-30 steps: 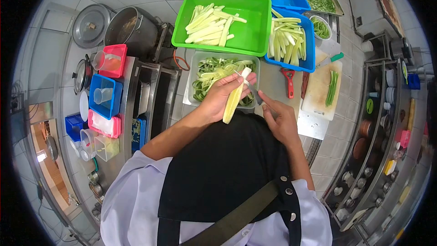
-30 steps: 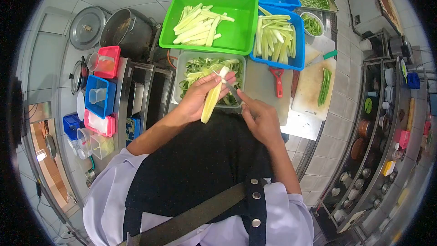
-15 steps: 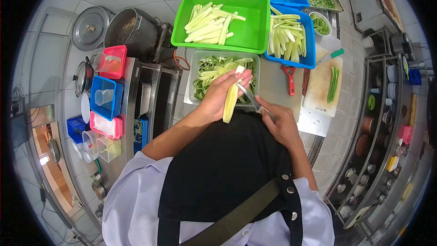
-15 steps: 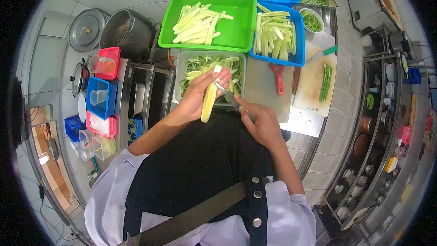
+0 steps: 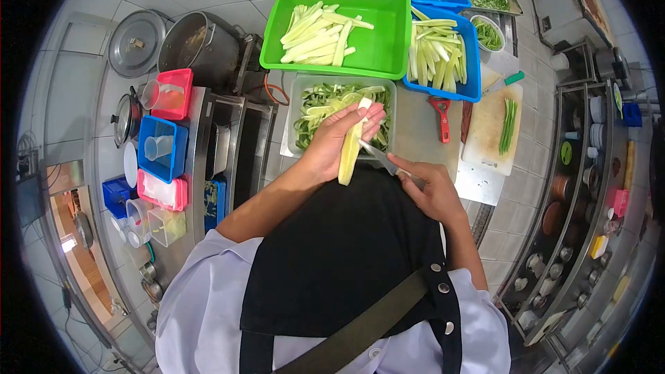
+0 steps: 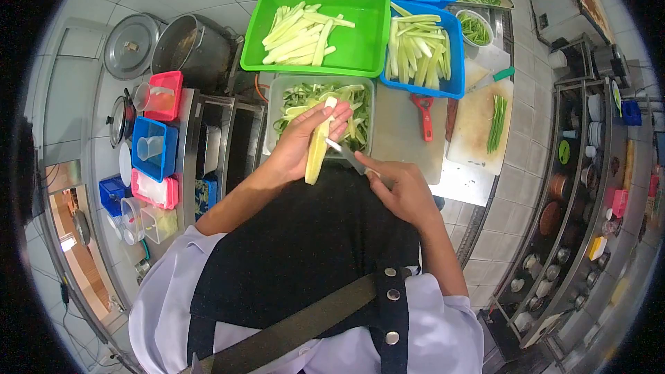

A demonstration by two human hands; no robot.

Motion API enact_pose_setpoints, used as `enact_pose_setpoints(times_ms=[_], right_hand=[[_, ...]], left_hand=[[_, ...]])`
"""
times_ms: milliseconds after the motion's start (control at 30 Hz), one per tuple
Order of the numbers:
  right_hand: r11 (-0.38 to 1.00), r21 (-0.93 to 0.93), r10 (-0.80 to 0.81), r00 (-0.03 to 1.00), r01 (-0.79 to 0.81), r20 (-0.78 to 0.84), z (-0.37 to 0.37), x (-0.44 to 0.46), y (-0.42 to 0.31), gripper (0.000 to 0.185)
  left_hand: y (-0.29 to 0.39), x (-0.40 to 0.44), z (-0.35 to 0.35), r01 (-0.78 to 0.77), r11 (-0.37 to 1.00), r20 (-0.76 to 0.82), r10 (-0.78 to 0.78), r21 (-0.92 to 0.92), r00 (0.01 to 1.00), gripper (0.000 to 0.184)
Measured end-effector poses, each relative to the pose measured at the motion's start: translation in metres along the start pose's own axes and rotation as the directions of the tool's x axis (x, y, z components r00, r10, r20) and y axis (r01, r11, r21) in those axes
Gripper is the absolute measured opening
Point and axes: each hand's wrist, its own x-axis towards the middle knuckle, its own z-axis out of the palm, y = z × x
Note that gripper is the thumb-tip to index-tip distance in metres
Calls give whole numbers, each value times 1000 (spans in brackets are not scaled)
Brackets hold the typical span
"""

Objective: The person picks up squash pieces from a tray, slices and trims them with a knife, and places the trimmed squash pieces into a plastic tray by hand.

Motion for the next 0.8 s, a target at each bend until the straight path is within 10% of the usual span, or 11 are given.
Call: enact_pose_setpoints(times_ms=[367, 800], right_hand=[[999, -34, -19, 999, 20, 34, -2, 0, 0, 50], [999, 45, -10, 1000, 10, 4, -3, 2, 3, 53]], left_hand=[[10, -20, -6, 239, 970, 123, -232, -45, 965, 59], [12, -12, 0, 138, 990, 215, -134, -3, 967, 63]])
